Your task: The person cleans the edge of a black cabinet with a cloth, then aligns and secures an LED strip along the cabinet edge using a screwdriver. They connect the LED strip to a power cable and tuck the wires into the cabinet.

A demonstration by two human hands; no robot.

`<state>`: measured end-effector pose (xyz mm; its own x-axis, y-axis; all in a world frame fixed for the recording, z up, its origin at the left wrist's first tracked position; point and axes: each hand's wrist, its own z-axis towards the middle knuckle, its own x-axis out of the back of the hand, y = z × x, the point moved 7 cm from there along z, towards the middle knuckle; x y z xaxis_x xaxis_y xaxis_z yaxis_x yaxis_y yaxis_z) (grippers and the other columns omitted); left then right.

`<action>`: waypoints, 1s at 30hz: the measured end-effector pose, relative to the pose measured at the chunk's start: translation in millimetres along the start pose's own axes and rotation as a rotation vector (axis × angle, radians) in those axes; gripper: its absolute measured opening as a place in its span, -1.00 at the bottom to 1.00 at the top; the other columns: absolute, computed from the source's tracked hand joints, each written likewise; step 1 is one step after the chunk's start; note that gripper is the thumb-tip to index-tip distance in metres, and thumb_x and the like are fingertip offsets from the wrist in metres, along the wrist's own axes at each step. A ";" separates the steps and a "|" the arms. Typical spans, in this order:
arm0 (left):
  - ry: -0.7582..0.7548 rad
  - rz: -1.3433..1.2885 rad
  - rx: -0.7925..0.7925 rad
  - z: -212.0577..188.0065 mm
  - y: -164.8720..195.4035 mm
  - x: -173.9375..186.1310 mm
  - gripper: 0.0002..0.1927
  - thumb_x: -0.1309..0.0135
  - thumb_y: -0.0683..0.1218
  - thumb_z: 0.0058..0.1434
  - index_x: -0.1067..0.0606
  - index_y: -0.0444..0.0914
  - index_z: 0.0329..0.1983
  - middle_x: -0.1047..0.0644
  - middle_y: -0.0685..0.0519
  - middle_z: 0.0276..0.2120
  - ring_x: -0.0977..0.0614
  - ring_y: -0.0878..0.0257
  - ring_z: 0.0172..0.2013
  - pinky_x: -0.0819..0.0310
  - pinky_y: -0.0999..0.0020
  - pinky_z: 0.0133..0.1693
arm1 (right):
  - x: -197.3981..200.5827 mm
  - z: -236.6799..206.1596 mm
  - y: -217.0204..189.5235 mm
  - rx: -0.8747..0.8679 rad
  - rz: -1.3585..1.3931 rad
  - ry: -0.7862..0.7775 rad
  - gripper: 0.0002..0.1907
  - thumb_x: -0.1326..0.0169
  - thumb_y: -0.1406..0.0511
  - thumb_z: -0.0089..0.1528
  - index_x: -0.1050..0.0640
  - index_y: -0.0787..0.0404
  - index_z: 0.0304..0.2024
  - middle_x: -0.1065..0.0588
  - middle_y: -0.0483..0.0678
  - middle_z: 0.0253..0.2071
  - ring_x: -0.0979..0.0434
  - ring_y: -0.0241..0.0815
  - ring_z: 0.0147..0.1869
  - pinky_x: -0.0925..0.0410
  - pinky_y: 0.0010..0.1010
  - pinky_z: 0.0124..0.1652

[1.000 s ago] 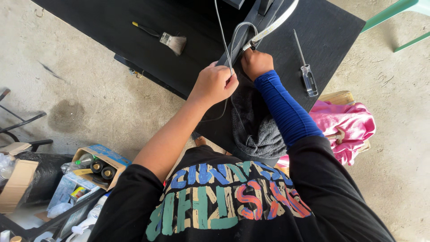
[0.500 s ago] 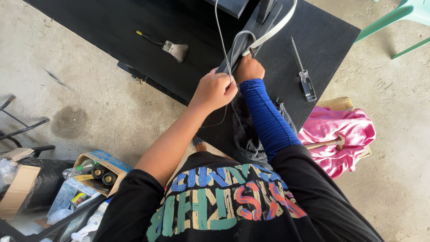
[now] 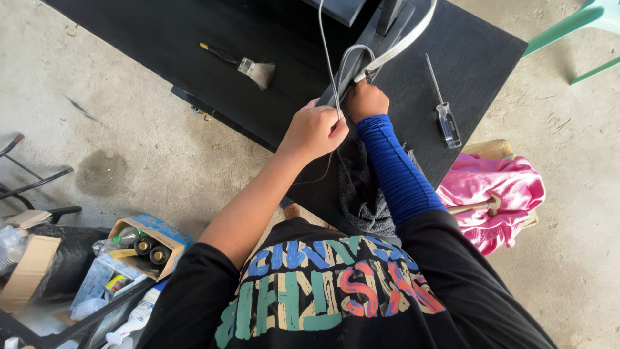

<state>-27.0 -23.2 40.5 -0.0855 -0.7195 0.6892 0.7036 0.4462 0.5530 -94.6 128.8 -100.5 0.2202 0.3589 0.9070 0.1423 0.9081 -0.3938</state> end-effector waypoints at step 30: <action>-0.034 -0.009 0.006 1.0 -1.8 0.6 -0.76 -0.14 -0.19 0.22 -0.43 -0.26 -0.57 -0.44 0.05 -0.66 -0.51 0.07 -0.61 -0.55 0.01 0.04 | 48.9 -21.2 97.1 -0.212 0.418 0.109 -0.76 -0.19 0.22 0.26 -0.57 0.28 -0.20 -0.62 0.12 -0.33 -0.69 0.15 -0.20 -0.51 -0.16 -0.16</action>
<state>-29.0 -23.9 40.4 -0.1164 -0.7050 0.6996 0.6984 0.4427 0.5624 -49.6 229.9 -97.5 0.3992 0.6488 0.6478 0.2113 0.6224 -0.7536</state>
